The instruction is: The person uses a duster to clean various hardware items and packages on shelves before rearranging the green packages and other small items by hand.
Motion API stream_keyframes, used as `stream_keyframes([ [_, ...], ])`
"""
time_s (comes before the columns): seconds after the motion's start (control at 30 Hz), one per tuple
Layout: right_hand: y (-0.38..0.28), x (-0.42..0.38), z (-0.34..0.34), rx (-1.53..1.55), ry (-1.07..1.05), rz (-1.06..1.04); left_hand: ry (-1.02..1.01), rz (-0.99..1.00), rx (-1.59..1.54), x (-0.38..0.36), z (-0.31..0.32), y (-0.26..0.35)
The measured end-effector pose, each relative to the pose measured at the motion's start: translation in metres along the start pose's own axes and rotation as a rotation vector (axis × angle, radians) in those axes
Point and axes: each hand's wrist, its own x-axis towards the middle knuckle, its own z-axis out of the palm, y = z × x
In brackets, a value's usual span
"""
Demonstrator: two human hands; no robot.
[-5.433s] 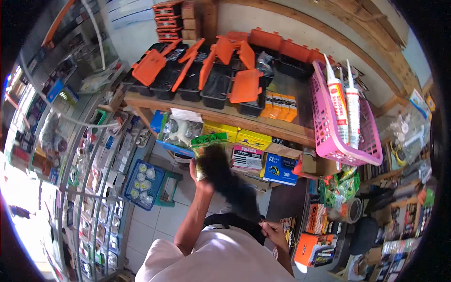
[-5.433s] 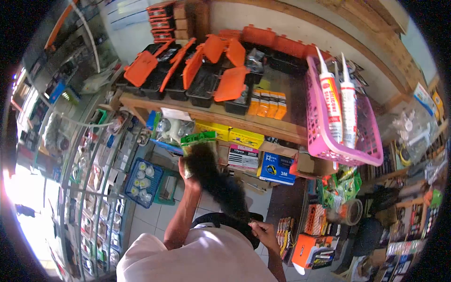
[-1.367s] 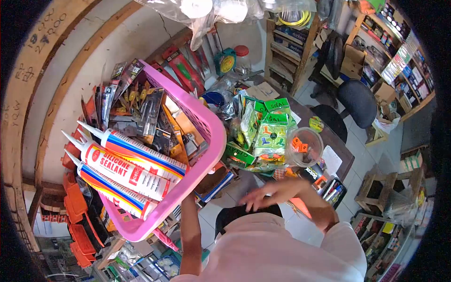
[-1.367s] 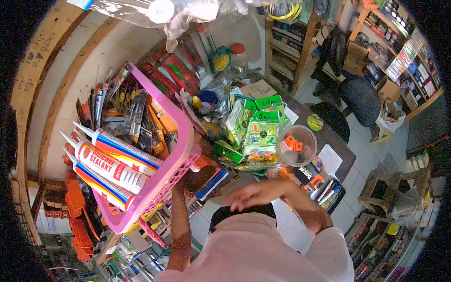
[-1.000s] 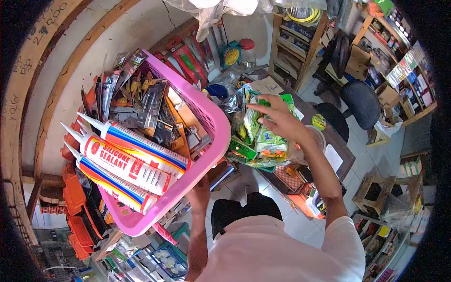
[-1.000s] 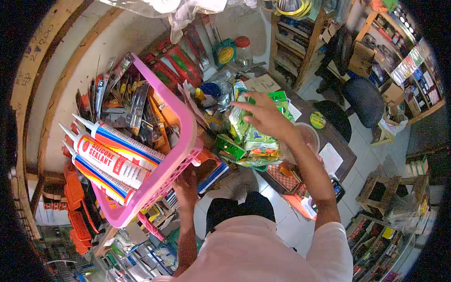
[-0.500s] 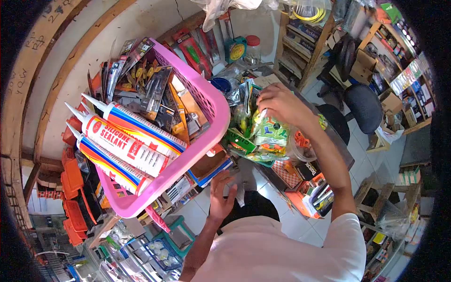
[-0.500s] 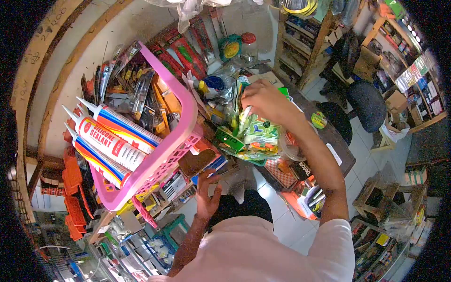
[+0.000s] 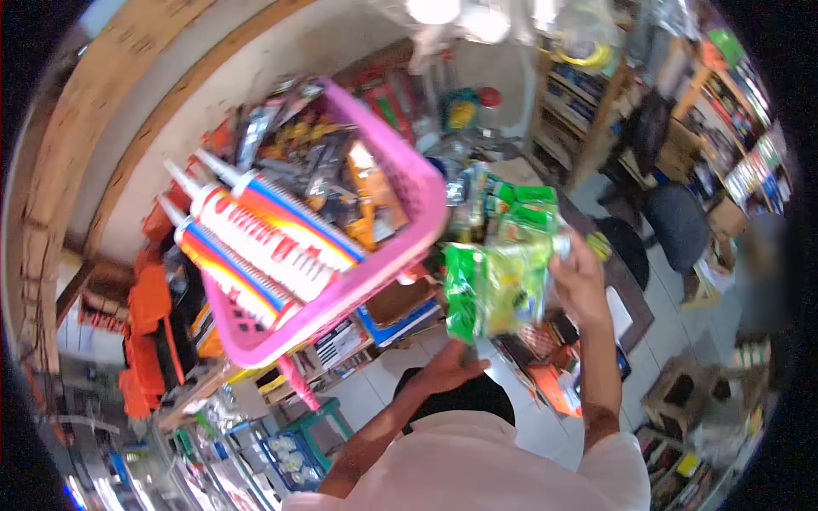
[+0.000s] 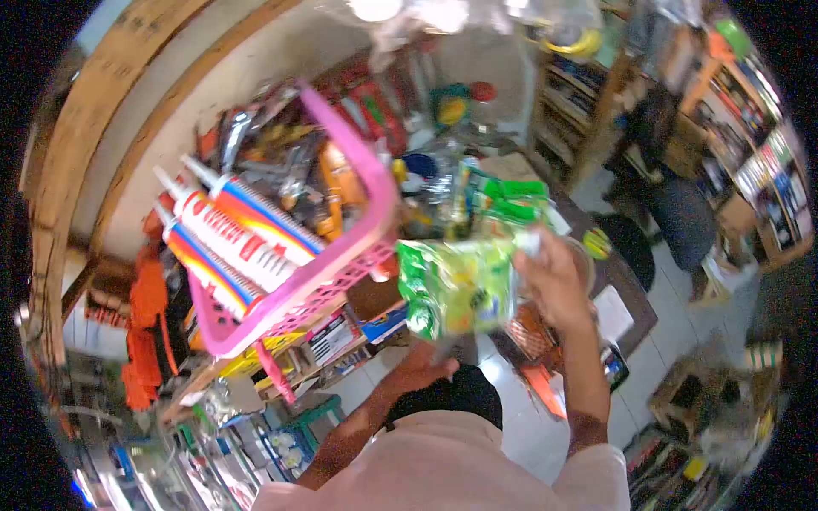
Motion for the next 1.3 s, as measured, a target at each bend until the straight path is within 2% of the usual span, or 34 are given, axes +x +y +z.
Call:
stream_keyframes([
  [0.03,0.032,-0.011,-0.004,0.100,0.082,0.116,-0.085,0.003,0.021,-0.003,0.000,0.003],
  [0.1,0.066,-0.042,0.018,0.328,0.066,0.177,-0.030,-0.057,-0.125,-0.020,0.015,0.002],
  [0.17,0.083,-0.065,0.044,0.523,0.049,0.334,0.157,-0.029,-0.161,-0.042,0.035,-0.024],
  [0.27,0.121,-0.092,0.058,0.610,-0.101,0.382,0.511,0.126,-0.314,-0.068,0.053,-0.063],
  [0.3,0.137,-0.099,0.052,0.651,-0.203,0.406,0.548,0.127,-0.305,-0.075,0.051,-0.058],
  [0.33,0.150,-0.104,0.045,0.691,-0.297,0.425,0.580,0.094,-0.473,-0.084,0.050,-0.046],
  [0.37,0.162,-0.109,0.037,0.686,-0.318,0.437,0.604,0.064,-0.646,-0.094,0.050,-0.040],
  [0.4,0.172,-0.113,0.029,0.567,-0.357,0.523,0.514,-0.112,-0.691,-0.111,0.050,-0.061],
  [0.43,0.175,-0.109,0.028,0.445,-0.396,0.598,0.531,-0.102,-0.690,-0.115,0.044,-0.052],
  [0.47,0.178,-0.095,0.027,0.164,-0.648,0.573,0.600,-0.120,-1.001,-0.118,0.040,-0.041],
  [0.5,0.176,-0.087,0.030,0.160,-0.663,0.571,0.656,-0.135,-1.315,-0.123,0.034,-0.034],
  [0.53,0.172,-0.082,0.034,0.060,-0.773,0.596,0.662,-0.121,-1.311,-0.132,0.024,-0.036],
  [0.57,0.166,-0.079,0.037,-0.044,-0.877,0.620,0.669,-0.239,-1.398,-0.142,0.015,-0.037],
  [0.6,0.138,-0.072,0.066,-0.072,-0.972,0.503,0.670,-0.360,-1.485,-0.153,0.008,-0.040],
  [0.63,0.135,-0.063,0.081,-0.084,-0.975,0.495,0.663,-0.346,-1.488,-0.165,0.002,-0.052],
  [0.7,0.132,-0.054,0.105,-0.197,-0.992,0.546,0.535,-0.192,-1.686,-0.193,0.002,-0.093],
  [0.77,0.129,-0.054,0.148,-0.219,-0.979,0.471,0.546,-0.160,-1.691,-0.213,0.000,-0.114],
  [0.87,0.134,-0.059,0.207,-0.177,-0.998,0.445,0.731,-0.125,-1.680,-0.242,-0.014,-0.122],
  [0.9,0.137,-0.063,0.229,-0.106,-0.954,0.519,0.703,-0.140,-1.670,-0.254,-0.023,-0.122],
  [0.97,0.143,-0.063,0.276,0.107,-0.821,0.719,0.706,0.026,-1.753,-0.282,-0.040,-0.121],
  [1.0,0.147,-0.065,0.290,0.346,-0.785,0.747,0.782,-0.028,-1.752,-0.300,-0.049,-0.119],
  [1.03,0.145,-0.068,0.308,0.372,-0.675,0.732,0.785,0.007,-1.726,-0.318,-0.059,-0.112],
  [1.1,0.155,-0.068,0.326,0.433,-0.609,0.749,0.845,0.012,-1.678,-0.349,-0.081,-0.093],
  [1.13,0.151,-0.074,0.333,0.509,-0.619,0.708,0.834,0.106,-1.659,-0.366,-0.092,-0.095],
  [1.17,0.148,-0.084,0.339,0.587,-0.628,0.669,0.830,0.098,-1.653,-0.382,-0.101,-0.100],
  [1.2,0.154,-0.092,0.341,0.514,-0.623,0.537,0.875,0.148,-1.613,-0.397,-0.111,-0.105],
  [1.3,0.153,-0.145,0.341,0.482,-0.535,0.507,0.904,0.205,-1.610,-0.424,-0.137,-0.091],
])
